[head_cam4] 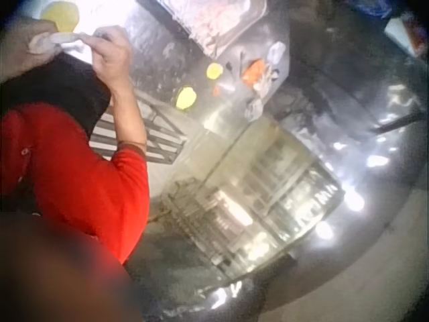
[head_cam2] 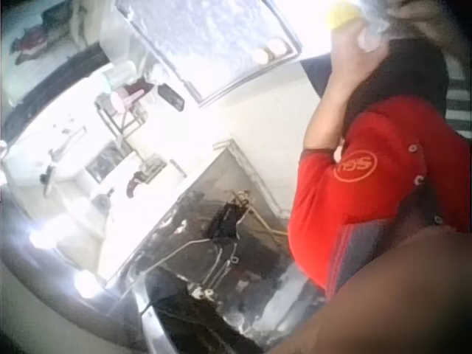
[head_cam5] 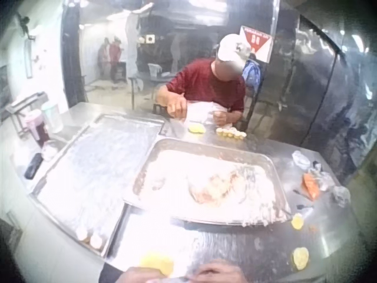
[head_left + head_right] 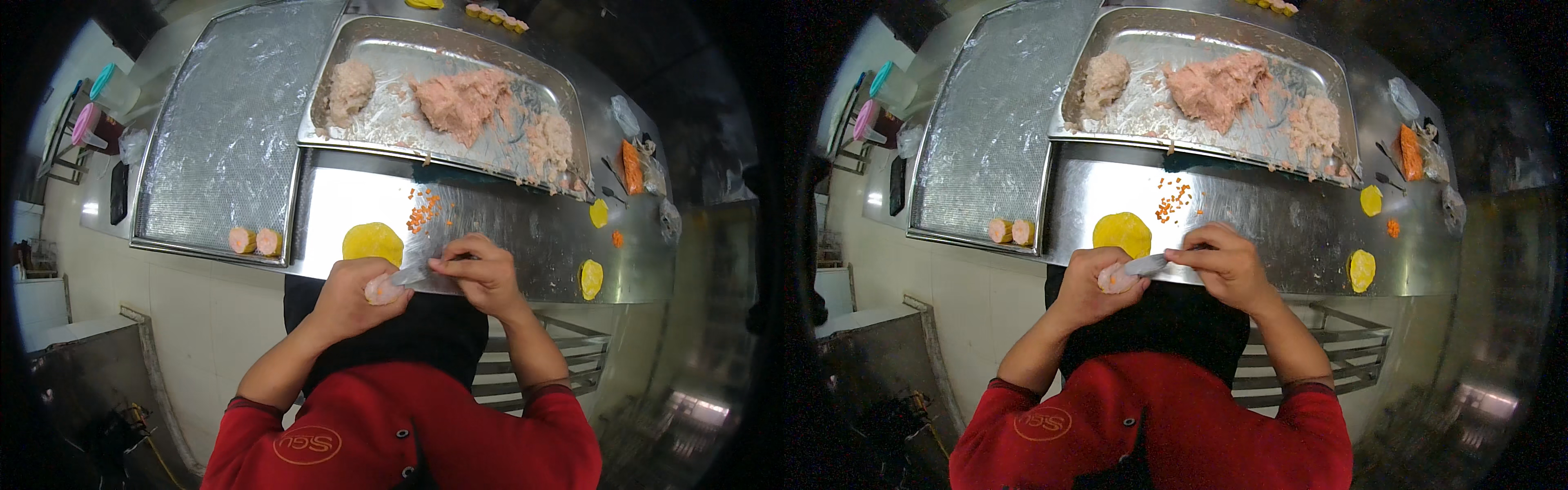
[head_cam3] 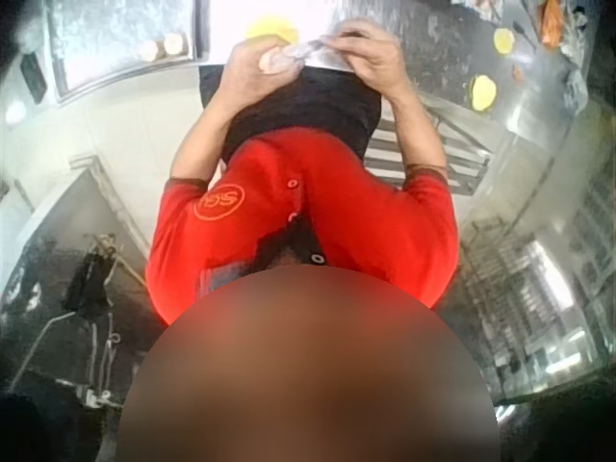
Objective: The person scoops a pink paste onto yellow discs and places the assembled items on a metal tray. The process is repeated multiple times with consistent hand motions.
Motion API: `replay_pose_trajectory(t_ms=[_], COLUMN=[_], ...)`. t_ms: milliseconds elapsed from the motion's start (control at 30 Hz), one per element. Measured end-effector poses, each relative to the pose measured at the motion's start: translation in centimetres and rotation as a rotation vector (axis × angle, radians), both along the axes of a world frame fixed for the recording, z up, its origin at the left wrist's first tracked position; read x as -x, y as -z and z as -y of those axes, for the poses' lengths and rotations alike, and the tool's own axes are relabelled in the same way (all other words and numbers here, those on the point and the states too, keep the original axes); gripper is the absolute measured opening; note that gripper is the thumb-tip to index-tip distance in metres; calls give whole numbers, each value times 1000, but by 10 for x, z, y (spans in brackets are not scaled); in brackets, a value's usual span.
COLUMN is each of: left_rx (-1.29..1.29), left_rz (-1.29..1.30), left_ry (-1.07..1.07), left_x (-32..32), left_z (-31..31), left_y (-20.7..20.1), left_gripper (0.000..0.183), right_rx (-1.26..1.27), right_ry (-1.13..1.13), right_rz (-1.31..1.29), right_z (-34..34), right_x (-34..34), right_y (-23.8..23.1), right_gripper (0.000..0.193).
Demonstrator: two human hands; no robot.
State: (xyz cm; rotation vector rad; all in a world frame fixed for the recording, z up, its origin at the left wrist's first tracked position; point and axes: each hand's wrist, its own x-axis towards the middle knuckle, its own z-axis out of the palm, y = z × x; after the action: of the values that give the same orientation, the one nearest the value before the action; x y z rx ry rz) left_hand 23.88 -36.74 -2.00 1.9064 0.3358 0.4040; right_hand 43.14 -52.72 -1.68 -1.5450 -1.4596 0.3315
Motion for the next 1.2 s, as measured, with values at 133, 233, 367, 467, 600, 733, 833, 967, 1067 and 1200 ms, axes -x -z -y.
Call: replay_pose_trajectory(t_ms=[133, 233, 367, 467, 600, 733, 833, 967, 1067, 1200], left_rx=[81, 22, -40, -67, -184, -54, -74, -101, -15, -139], left_rz=[-23, -30, 18, 113, 184, 55, 70, 21, 41, 43], left_ry=[37, 51, -37, -11, 78, 93, 84, 39, 56, 28], left_x=[1, -1, -1, -4, -9, -8, -8, -7, -7, -7], left_z=[0, -1, -2, 0, -1, 2, 4, 2, 4, 4], left_y=[0, 2, 3, 3, 2, -2, -5, -8, -6, -3], left_gripper=[20, 20, 27, 33, 36, 30, 25, 21, 20, 20], right_rx=[-83, 77, -35, 38, 101, 29, 74, 101, 66, 80], right_ry=[-61, -82, 36, -5, -45, -139, -164, -103, -66, -7], right_rz=[-5, -16, -174, -269, -122, -108, 35, 50, 66, 96], right_z=[1, -1, 5, 10, 0, -16, -24, -27, -25, -24], right_x=[0, 1, -4, -12, -19, -17, -10, -10, -8, -8], right_y=[3, 10, 11, 3, -10, -20, -19, -15, -13, -14], right_gripper=[46, 47, 38, 16, 14, 10, 13, 17, 19, 19])
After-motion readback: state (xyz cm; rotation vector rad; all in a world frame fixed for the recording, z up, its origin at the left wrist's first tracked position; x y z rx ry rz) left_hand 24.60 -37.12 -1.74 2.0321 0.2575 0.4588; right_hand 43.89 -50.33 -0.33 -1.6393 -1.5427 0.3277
